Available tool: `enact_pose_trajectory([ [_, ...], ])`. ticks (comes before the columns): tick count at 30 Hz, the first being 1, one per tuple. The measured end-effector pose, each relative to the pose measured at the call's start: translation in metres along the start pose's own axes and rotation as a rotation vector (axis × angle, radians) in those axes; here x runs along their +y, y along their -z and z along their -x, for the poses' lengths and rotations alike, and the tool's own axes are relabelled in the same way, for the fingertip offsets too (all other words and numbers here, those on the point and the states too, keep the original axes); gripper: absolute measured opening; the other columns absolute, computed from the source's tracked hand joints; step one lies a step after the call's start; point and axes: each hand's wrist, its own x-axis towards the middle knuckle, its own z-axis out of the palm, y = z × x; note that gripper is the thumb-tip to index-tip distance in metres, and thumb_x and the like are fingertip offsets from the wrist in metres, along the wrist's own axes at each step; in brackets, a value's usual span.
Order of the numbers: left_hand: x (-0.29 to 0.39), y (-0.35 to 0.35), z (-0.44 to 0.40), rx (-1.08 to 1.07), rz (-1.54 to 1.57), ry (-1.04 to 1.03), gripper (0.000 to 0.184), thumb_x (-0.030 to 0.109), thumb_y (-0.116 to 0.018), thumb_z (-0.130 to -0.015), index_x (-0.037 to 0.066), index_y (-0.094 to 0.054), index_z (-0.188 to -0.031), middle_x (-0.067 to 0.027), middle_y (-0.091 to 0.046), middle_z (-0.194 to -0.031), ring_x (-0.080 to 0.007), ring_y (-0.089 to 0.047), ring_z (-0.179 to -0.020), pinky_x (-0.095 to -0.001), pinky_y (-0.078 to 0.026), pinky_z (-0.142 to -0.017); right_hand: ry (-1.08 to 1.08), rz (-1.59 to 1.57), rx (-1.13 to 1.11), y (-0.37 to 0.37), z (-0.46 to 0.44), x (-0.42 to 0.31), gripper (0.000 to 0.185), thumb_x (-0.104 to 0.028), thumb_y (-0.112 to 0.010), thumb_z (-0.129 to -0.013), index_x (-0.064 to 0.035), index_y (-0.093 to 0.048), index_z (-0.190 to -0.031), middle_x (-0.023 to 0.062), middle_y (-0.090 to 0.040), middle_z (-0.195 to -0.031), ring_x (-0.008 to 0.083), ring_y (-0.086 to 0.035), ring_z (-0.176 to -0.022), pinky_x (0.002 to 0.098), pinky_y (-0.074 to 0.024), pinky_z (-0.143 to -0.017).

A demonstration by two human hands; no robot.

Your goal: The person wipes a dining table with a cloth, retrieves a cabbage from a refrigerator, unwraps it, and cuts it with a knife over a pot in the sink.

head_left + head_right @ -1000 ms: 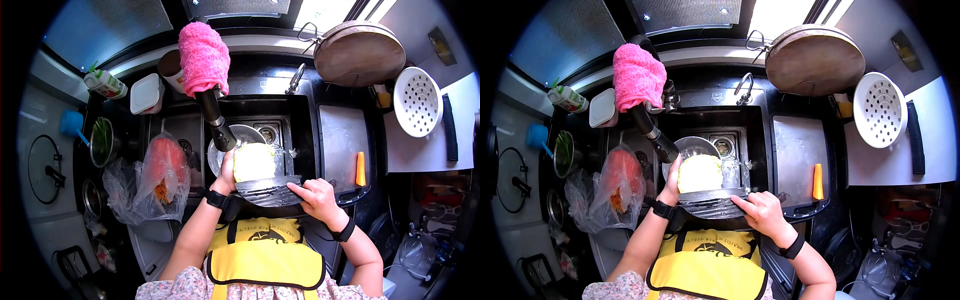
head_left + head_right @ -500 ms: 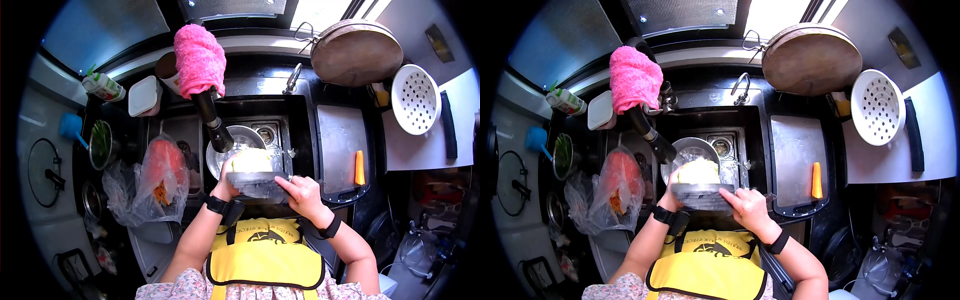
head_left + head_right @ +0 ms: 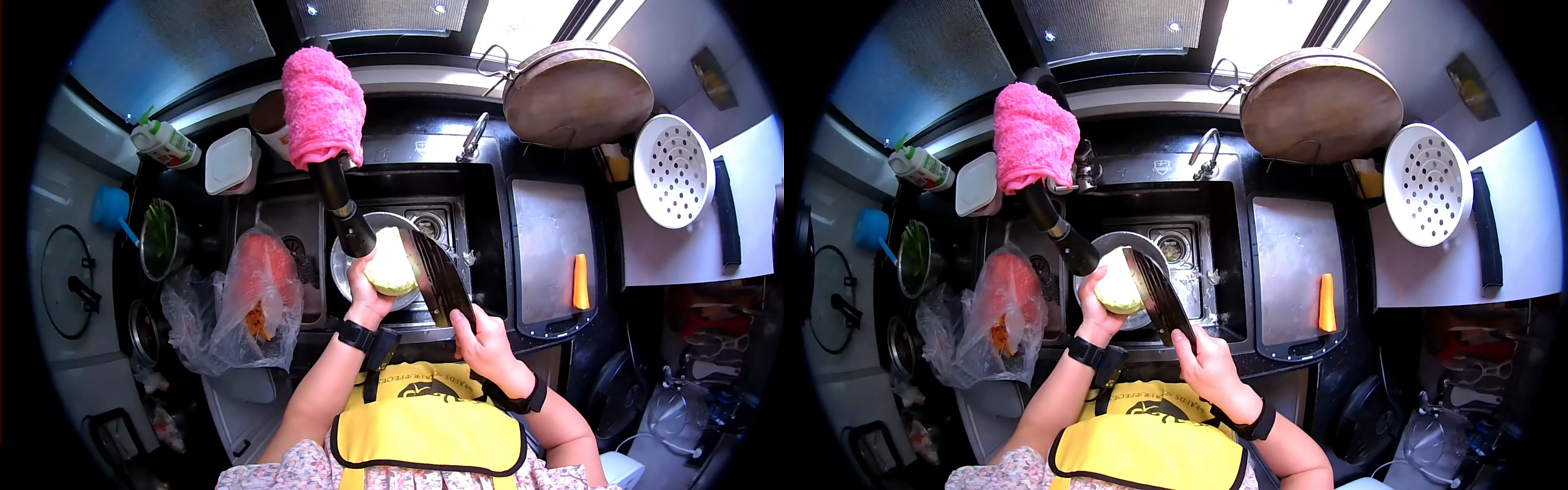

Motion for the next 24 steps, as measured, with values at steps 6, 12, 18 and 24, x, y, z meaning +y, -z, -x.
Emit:
enact_pose_trajectory([
  [6,-0.001,-0.005,0.001,0.009,-0.02,-0.115,0.045,0.032,-0.054,-0.083,0.003,-0.054,-0.118,-0.0094,-0.062,-0.113,-0.0254,-0.059,-0.104,-0.039,-0.045,-0.094,0.079,0.111,0.022,-0.008,-0.004,0.012,0.014,-0.013,-0.055,-0.09,0.0011,-0.055,-0.088,0.0189,-0.053,-0.054,0.0362,-0.057,-0.048,0.0399,-0.041,-0.044],
  [12,-0.011,-0.01,0.001,0.12,-0.057,-0.137,0.044,0.036,-0.049,-0.091,0.003,-0.054,-0.119,-0.0092,-0.062,-0.114,-0.0242,-0.059,-0.104,-0.0367,-0.044,-0.094,0.146,0.224,0.1,-0.019,-0.017,0.01,0.015,-0.012,-0.056,-0.089,0.0022,-0.055,-0.085,0.0223,-0.054,-0.057,0.0402,-0.058,-0.054,0.0432,-0.0416,-0.045],
  [18,-0.006,0.001,-0.009,0.107,-0.062,-0.189,0.045,0.034,-0.046,-0.089,0.001,-0.053,-0.12,-0.0116,-0.061,-0.117,-0.0254,-0.059,-0.104,-0.0373,-0.045,-0.094,0.031,0.266,-0.002,-0.011,-0.007,0.0,0.015,-0.012,-0.055,-0.089,0.0021,-0.056,-0.084,0.0236,-0.055,-0.056,0.0412,-0.058,-0.055,0.0456,-0.0436,-0.047],
  [24,-0.017,-0.012,-0.003,0.137,-0.078,-0.147,0.042,0.036,-0.047,-0.091,0.002,-0.056,-0.115,-0.0112,-0.063,-0.109,-0.0257,-0.061,-0.1,-0.0377,-0.046,-0.091,0.111,0.292,0.075,-0.023,-0.023,0.015,0.019,-0.014,-0.056,-0.087,0.0039,-0.055,-0.082,0.0259,-0.054,-0.056,0.0427,-0.057,-0.056,0.048,-0.0445,-0.049],
])
